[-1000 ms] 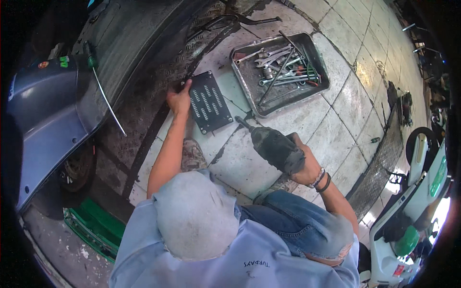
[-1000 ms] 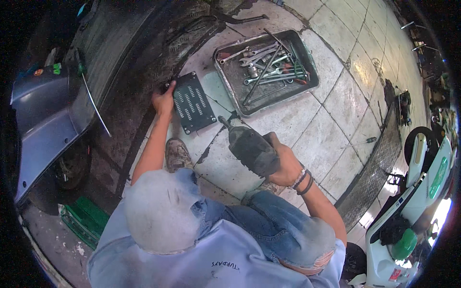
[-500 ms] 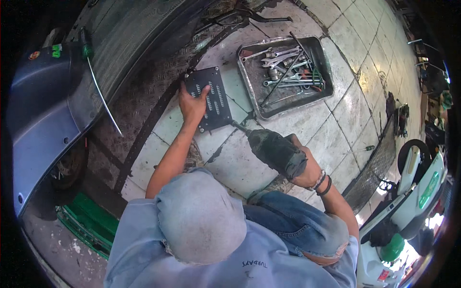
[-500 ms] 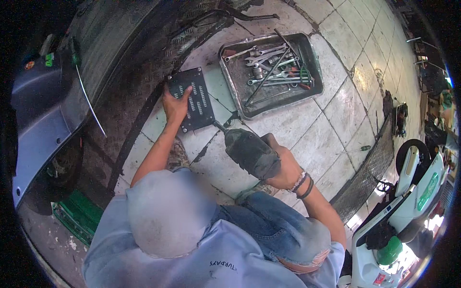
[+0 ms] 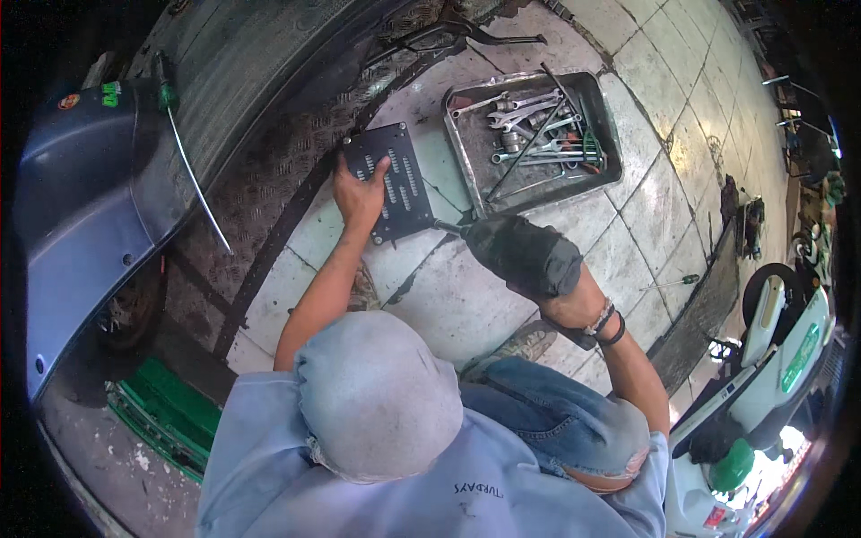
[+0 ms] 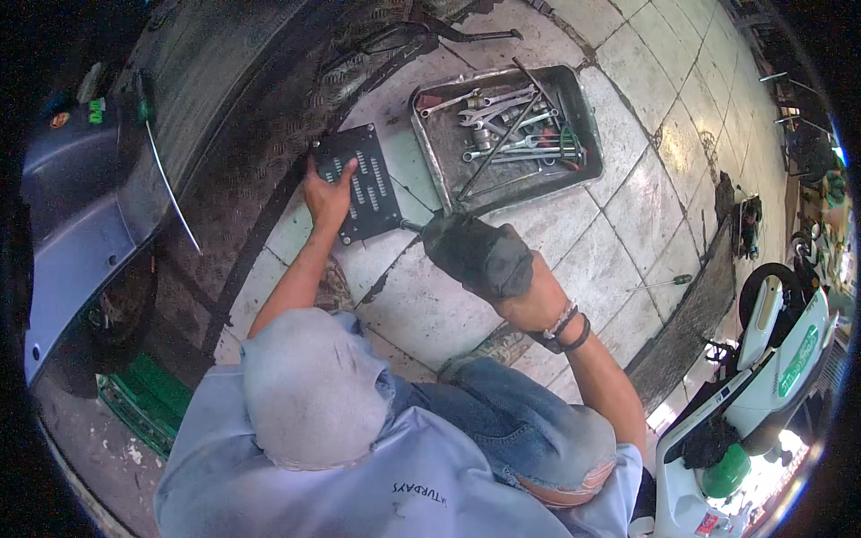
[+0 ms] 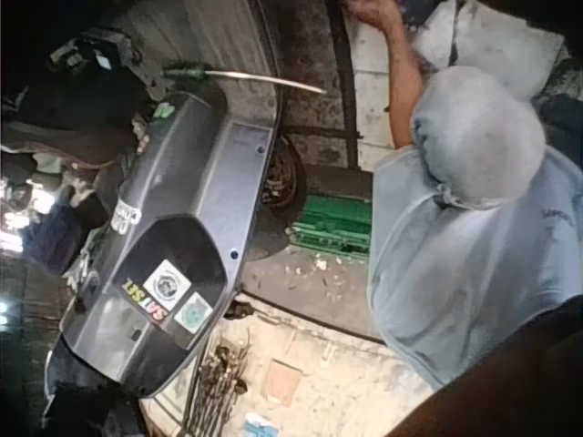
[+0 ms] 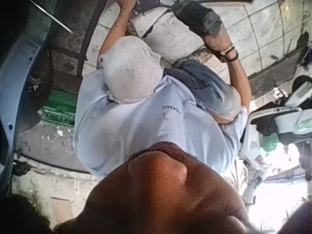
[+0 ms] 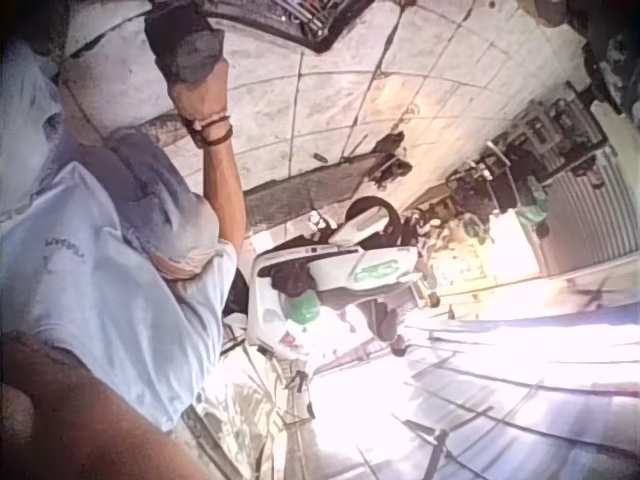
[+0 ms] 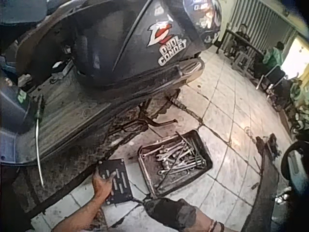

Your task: The person unscrews and removes a electronic controller unit from the under-seat compartment of a scooter using a power wrench, then takes the unit to the floor to disassemble its metal casing by removing several small screws.

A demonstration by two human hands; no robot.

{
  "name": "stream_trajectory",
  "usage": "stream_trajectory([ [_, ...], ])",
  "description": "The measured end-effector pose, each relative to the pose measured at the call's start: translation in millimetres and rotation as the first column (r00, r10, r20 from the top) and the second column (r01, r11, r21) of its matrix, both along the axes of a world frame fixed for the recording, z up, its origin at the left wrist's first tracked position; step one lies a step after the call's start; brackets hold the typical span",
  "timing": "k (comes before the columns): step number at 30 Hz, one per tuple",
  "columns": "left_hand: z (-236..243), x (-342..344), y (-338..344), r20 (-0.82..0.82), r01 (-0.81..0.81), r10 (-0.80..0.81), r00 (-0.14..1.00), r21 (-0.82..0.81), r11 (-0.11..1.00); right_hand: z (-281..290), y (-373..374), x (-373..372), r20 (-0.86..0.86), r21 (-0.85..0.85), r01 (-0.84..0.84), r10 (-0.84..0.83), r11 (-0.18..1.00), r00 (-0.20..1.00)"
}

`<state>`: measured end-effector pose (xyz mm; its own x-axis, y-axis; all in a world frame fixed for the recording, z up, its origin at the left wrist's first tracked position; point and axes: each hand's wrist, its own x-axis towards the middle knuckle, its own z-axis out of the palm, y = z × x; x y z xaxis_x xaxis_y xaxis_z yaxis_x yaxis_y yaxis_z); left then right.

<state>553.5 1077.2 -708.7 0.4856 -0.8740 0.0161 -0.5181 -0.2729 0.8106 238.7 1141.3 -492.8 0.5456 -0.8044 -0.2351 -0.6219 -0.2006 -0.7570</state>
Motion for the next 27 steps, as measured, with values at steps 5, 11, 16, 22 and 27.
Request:
stream_trajectory([
  [5,-9,4,-2,0.144,-0.002,0.007,0.990,-0.040,0.999,-12,16,8,0.032,-0.114,-0.003,0.006,0.993,0.999],
  [11,-18,2,3,0.004,-0.021,0.021,1.000,-0.009,1.000,11,28,2,-0.004,0.090,0.129,-0.130,0.987,0.992],
  [16,-9,-17,3,-0.144,-0.029,0.021,0.989,-0.056,0.998,26,37,8,0.104,0.287,0.242,-0.281,0.927,0.954],
  [22,-13,-33,1,-0.172,-0.013,0.000,0.985,-0.070,0.997,26,36,27,0.112,0.136,0.073,-0.088,0.988,0.990],
  [27,-19,-32,2,-0.166,-0.043,0.035,0.986,-0.048,0.998,25,28,35,0.044,0.116,-0.020,0.014,0.993,0.999],
])
